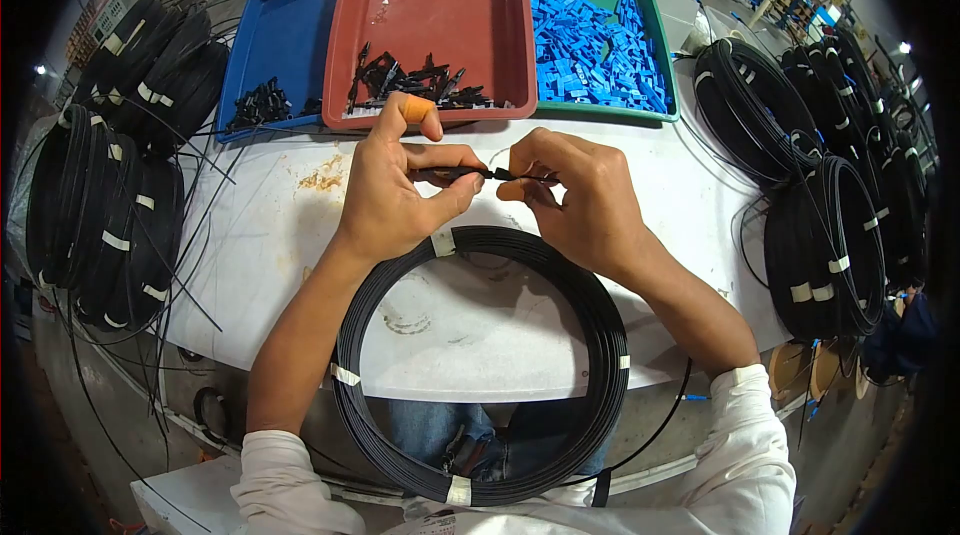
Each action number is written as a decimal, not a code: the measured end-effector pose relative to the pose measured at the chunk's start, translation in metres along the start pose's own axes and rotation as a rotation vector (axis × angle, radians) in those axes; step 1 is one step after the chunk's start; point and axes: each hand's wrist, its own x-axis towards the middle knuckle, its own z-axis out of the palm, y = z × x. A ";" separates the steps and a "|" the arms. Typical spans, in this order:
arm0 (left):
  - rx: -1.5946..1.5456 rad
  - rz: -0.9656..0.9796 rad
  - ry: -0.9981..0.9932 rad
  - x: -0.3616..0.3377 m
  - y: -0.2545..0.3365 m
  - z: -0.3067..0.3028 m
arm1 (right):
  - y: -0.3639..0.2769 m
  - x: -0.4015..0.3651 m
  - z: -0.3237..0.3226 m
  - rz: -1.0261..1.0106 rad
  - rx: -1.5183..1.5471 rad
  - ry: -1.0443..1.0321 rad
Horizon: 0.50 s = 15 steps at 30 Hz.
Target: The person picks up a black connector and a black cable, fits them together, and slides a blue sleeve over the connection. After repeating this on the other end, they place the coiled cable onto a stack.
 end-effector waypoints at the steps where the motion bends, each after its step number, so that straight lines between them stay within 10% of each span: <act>1: -0.006 -0.004 0.000 0.000 0.000 0.000 | 0.000 -0.001 0.001 0.016 -0.024 -0.002; 15: -0.153 -0.099 -0.038 0.000 0.005 -0.003 | 0.016 -0.007 0.016 -0.261 -0.017 0.203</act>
